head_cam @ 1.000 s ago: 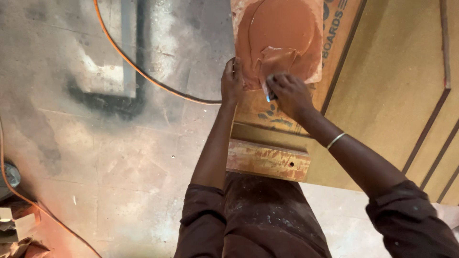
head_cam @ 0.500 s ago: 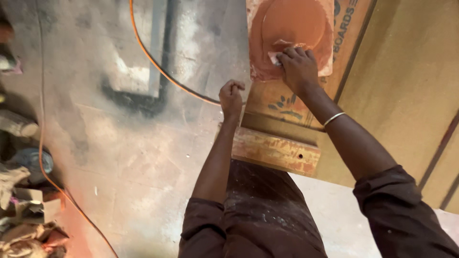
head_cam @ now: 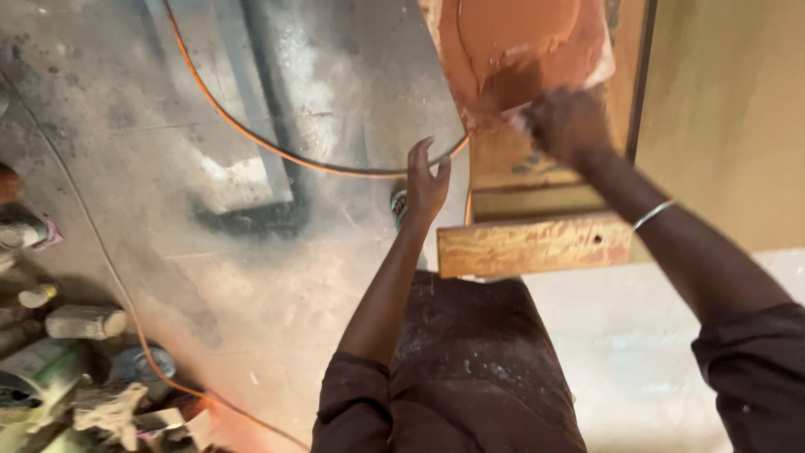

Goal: The person mixes a reddish-brown paste on a flat board using a scraper. They then apply the paste to a wooden board, spreading it into the grooves and over the surface with the scraper. The person works methodically to cover the wood with the filler material.

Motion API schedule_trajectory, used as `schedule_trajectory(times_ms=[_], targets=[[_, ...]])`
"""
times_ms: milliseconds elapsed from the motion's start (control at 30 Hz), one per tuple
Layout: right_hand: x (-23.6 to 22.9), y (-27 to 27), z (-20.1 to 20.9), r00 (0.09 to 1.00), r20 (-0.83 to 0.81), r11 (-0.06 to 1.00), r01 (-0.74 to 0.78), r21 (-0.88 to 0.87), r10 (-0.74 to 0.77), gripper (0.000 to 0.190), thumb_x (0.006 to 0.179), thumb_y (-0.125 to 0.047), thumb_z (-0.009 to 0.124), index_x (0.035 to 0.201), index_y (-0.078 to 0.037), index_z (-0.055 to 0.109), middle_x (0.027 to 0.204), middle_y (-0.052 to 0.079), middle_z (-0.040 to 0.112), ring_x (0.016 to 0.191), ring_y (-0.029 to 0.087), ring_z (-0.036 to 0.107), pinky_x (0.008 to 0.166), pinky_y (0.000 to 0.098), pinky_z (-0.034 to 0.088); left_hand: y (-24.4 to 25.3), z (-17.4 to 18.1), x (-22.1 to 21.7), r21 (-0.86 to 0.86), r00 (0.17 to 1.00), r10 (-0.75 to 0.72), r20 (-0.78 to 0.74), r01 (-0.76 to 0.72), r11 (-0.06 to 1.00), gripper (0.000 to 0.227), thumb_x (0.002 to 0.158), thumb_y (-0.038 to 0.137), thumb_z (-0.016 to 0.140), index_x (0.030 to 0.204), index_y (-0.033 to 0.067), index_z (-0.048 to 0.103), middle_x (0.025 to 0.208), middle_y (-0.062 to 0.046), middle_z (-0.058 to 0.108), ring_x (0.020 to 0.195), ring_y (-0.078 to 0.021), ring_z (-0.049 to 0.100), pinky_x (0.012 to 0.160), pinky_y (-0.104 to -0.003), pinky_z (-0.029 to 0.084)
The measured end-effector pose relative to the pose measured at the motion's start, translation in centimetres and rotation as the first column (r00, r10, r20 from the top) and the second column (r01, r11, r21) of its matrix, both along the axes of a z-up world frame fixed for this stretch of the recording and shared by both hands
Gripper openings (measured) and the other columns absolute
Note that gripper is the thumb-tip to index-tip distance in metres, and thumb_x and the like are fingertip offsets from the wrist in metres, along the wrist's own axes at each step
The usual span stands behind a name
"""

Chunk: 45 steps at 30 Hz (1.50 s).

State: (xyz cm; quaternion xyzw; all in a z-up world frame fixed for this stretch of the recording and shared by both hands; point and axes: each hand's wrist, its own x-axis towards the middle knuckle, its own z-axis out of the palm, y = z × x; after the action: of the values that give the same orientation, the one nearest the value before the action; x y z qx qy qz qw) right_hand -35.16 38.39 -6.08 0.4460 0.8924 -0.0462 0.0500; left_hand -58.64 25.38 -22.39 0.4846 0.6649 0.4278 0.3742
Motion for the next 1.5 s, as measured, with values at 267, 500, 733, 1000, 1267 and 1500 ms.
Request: schedule_trajectory(times_ms=[267,500,733,1000,1267,1500], targets=[[-0.7,0.7,-1.8,0.979,-0.204,0.992,0.035,0.124,-0.008,0.020,0.094,-0.017,0.069,0.113,-0.019,0.076,0.111,0.002,0.073,0.108,0.025,0.063,0.096,0.0445,0.046,-1.3,1.2,-1.0,-0.112,0.988,-0.102,0.118,0.116,0.987,0.040,0.097,0.021,0.067,0.133,0.0057,0.060,0.131,-0.014,0.064,0.113,-0.0255,0.065,0.089,-0.037,0.053],[3.0,-12.4,4.5,0.925,-0.302,0.950,0.147,-0.274,-0.230,0.036,0.090,-0.012,0.066,0.125,-0.018,0.074,0.123,0.005,0.075,0.115,0.025,0.066,0.104,0.0443,0.047,-3.1,3.4,-1.9,-0.153,0.949,-0.186,0.256,0.230,0.961,0.032,0.103,0.024,0.065,0.128,0.0049,0.065,0.110,-0.008,0.072,0.098,-0.0189,0.069,0.084,-0.031,0.056],[3.3,-25.9,4.7,0.892,-0.192,0.908,0.418,0.009,-0.409,0.045,0.084,-0.008,0.072,0.128,-0.018,0.074,0.132,0.004,0.070,0.122,0.029,0.064,0.106,0.0441,0.050,-3.6,6.3,-0.8,-0.083,0.922,-0.288,0.259,0.318,0.944,0.031,0.105,0.020,0.062,0.132,0.0033,0.061,0.128,-0.011,0.065,0.116,-0.0211,0.065,0.090,-0.033,0.056],[-6.1,-30.8,2.7,0.822,-0.212,0.846,0.532,-0.041,-0.528,0.036,0.086,-0.017,0.068,0.121,-0.014,0.073,0.116,0.009,0.070,0.109,0.030,0.066,0.090,0.0446,0.053,-2.2,9.5,1.0,0.256,0.878,-0.460,-0.134,0.479,0.839,0.032,0.103,0.007,0.063,0.134,0.0025,0.058,0.133,-0.017,0.062,0.127,-0.0358,0.060,0.110,-0.043,0.048],[0.9,-25.6,2.5,0.627,-0.266,0.605,0.778,0.169,-0.732,0.028,0.089,-0.006,0.069,0.116,-0.010,0.076,0.105,0.007,0.071,0.094,0.029,0.064,0.079,0.0432,0.050,1.6,10.5,2.2,0.298,0.757,-0.652,-0.045,0.633,0.715,0.032,0.098,0.003,0.063,0.130,0.0065,0.060,0.128,-0.014,0.066,0.122,-0.0337,0.064,0.106,-0.041,0.052],[-9.3,-26.8,3.5,0.661,-0.276,0.689,0.724,-0.010,-0.698,0.028,0.090,-0.009,0.070,0.116,-0.017,0.079,0.107,0.003,0.076,0.091,0.021,0.069,0.078,0.0394,0.055,5.9,8.4,4.0,0.300,0.584,-0.805,-0.100,0.789,0.535,0.029,0.099,0.007,0.068,0.127,0.0079,0.061,0.125,-0.014,0.065,0.120,-0.0351,0.062,0.104,-0.043,0.051]])
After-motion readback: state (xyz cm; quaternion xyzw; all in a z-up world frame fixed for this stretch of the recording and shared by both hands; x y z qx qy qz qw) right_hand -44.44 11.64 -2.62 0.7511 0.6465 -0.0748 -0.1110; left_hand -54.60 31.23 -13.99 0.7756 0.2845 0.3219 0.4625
